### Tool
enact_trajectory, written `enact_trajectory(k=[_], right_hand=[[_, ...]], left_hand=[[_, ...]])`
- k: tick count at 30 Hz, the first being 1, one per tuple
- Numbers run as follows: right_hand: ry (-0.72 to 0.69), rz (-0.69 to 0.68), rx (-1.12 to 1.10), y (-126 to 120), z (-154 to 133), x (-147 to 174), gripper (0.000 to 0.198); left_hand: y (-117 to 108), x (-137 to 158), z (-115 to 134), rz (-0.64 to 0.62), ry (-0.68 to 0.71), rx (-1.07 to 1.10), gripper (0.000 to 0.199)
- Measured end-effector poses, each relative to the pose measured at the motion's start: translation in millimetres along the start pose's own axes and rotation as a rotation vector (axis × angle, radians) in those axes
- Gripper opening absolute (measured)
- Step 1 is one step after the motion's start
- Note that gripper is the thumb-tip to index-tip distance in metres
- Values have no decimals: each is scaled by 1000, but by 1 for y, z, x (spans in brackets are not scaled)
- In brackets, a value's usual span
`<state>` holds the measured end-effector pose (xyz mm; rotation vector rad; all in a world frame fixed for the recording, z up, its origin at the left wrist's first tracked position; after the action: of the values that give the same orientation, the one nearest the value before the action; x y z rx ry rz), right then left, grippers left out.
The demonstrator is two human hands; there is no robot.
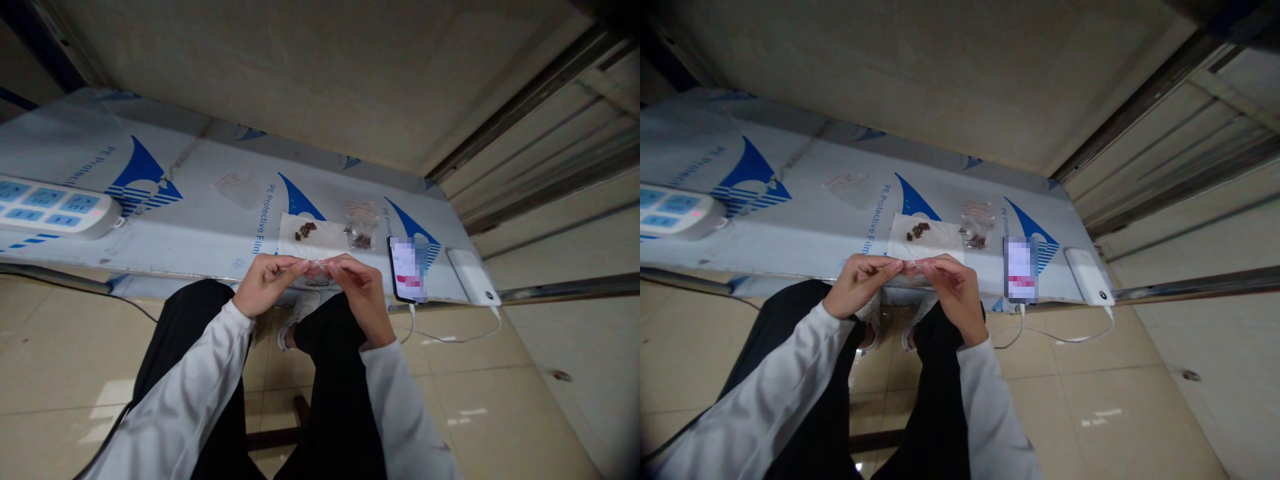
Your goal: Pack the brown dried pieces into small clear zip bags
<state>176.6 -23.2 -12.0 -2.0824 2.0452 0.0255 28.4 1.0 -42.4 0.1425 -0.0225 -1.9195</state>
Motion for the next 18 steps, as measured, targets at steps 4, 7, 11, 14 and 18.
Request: enact_trajectory(k=[4, 7, 11, 14, 18], right_hand=[[50, 36, 99, -26, -4, -19, 22], [81, 272, 193, -71, 15, -53, 42], [144, 480, 708, -124, 36, -97, 53], [-25, 596, 1048, -121, 20, -117, 56], [-310, 319, 1079, -29, 0, -143, 40]], left_hand=[[-4, -2, -1, 136, 6, -83, 35], [-19, -2, -1, 341, -7, -63, 45], [-42, 1, -4, 576, -23, 47, 45], [-53, 3, -10, 672, -12, 141, 39], [-62, 4, -19, 796, 6, 219, 22]])
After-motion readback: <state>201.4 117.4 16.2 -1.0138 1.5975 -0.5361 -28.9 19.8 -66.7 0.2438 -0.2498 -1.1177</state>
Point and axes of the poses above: each hand's wrist, its own x-axis away from the middle knuckle, its own y-axis out of the palm, z = x × y, the point moved 6 cm from there along -x, towards the middle knuckle, and after that the axes turned 1 degree about z, right-handed, at the moved point
